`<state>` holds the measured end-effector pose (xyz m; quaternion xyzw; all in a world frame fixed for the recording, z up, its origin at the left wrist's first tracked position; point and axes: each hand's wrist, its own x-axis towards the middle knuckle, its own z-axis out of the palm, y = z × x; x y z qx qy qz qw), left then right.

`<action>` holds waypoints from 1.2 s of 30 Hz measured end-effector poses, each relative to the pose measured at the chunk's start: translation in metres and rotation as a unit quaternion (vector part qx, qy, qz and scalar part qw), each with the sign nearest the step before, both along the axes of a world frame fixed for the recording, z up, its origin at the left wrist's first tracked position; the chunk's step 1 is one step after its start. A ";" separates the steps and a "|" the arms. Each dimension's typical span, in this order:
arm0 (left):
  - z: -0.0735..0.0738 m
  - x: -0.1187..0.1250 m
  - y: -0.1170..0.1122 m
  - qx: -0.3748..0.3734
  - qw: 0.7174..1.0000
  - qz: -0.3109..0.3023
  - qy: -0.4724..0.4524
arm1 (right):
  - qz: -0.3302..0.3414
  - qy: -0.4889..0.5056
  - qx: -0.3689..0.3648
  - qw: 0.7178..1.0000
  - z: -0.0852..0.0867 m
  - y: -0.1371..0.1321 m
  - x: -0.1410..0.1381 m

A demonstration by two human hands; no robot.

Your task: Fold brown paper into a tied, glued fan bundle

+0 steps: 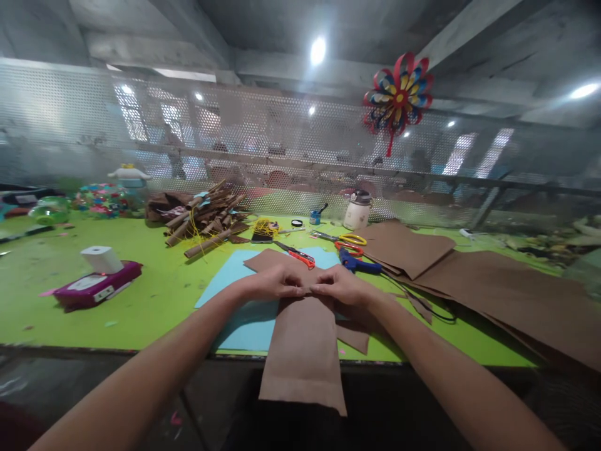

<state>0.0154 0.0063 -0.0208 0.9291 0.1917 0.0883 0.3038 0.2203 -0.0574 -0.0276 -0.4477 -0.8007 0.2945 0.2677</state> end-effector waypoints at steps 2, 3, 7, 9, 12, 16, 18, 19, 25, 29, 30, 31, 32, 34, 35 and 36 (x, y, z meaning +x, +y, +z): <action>-0.001 -0.001 0.001 0.018 1.000 0.004 0.011 | 0.005 0.003 -0.007 1.000 0.002 -0.002 0.000; -0.001 -0.001 0.001 0.024 1.000 0.005 0.016 | 0.008 0.005 -0.011 1.000 0.004 -0.003 0.000; -0.001 -0.002 0.002 0.023 0.999 0.000 0.027 | 0.030 0.006 -0.056 0.998 0.007 -0.007 0.002; 0.001 -0.002 0.001 0.010 1.000 -0.005 0.025 | 0.048 0.010 -0.079 0.996 0.006 -0.007 0.005; 0.006 -0.003 0.000 -0.026 0.999 -0.012 0.017 | 0.059 0.029 -0.092 0.994 0.002 -0.003 0.008; 0.008 -0.003 -0.001 -0.042 0.999 -0.005 0.010 | 0.057 0.053 -0.109 0.991 -0.005 0.002 0.011; 0.006 -0.002 0.000 -0.036 0.999 -0.004 0.014 | 0.050 0.059 -0.112 0.991 -0.007 0.003 0.011; 0.006 -0.001 0.000 -0.035 0.999 -0.008 0.014 | 0.050 0.061 -0.113 0.990 -0.007 0.003 0.012; 0.006 -0.002 0.002 -0.058 0.998 -0.016 0.013 | 0.056 0.063 -0.112 0.990 -0.007 0.004 0.017; 0.009 -0.006 0.002 -0.063 0.998 -0.014 0.026 | 0.040 0.077 -0.128 0.988 -0.011 0.007 0.021; 0.009 -0.007 0.003 -0.067 0.997 -0.020 0.027 | 0.046 0.085 -0.136 0.986 -0.011 0.008 0.022; 0.009 -0.008 0.004 -0.072 0.997 -0.024 0.026 | 0.054 0.092 -0.144 0.984 -0.011 0.008 0.023; 0.008 -0.009 0.006 -0.077 0.996 -0.028 0.024 | 0.062 0.098 -0.150 0.982 -0.011 0.008 0.023; 0.007 -0.011 0.008 -0.082 0.996 -0.031 0.015 | 0.069 0.107 -0.160 0.979 -0.011 0.008 0.025; 0.007 -0.011 0.010 -0.081 0.996 -0.032 0.013 | 0.067 0.110 -0.167 0.978 -0.010 0.008 0.025; 0.006 -0.012 0.011 -0.081 0.996 -0.031 0.010 | 0.064 0.113 -0.177 0.976 -0.009 0.008 0.027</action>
